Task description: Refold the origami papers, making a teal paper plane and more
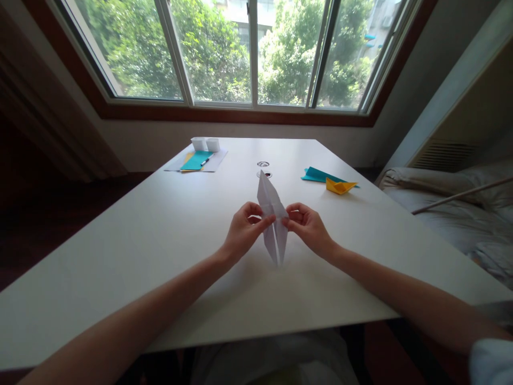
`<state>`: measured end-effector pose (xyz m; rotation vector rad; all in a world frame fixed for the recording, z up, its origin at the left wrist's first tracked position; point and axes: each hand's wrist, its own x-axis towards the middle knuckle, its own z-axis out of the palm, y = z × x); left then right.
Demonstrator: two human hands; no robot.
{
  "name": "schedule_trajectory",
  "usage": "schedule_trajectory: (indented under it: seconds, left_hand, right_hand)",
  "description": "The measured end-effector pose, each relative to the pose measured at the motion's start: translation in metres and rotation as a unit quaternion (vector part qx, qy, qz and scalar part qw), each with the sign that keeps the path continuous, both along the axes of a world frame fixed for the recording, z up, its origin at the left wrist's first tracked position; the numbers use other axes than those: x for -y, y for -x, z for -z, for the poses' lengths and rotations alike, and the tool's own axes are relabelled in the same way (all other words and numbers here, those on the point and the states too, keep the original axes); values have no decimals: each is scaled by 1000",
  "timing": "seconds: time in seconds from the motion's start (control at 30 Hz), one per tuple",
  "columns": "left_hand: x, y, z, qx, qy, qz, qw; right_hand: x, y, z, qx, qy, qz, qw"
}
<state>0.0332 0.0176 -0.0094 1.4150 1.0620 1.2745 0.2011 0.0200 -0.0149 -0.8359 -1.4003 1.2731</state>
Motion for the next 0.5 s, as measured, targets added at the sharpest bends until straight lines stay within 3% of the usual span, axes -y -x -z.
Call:
schedule_trajectory:
  seconds: [0.33, 0.5]
  left_hand:
    - [0, 5, 1, -108, -51, 1, 993]
    - [0, 5, 3, -105, -65, -13, 992]
  right_hand:
    - [0, 1, 0, 16, -14, 43, 999]
    - [0, 3, 1, 13, -15, 45, 999]
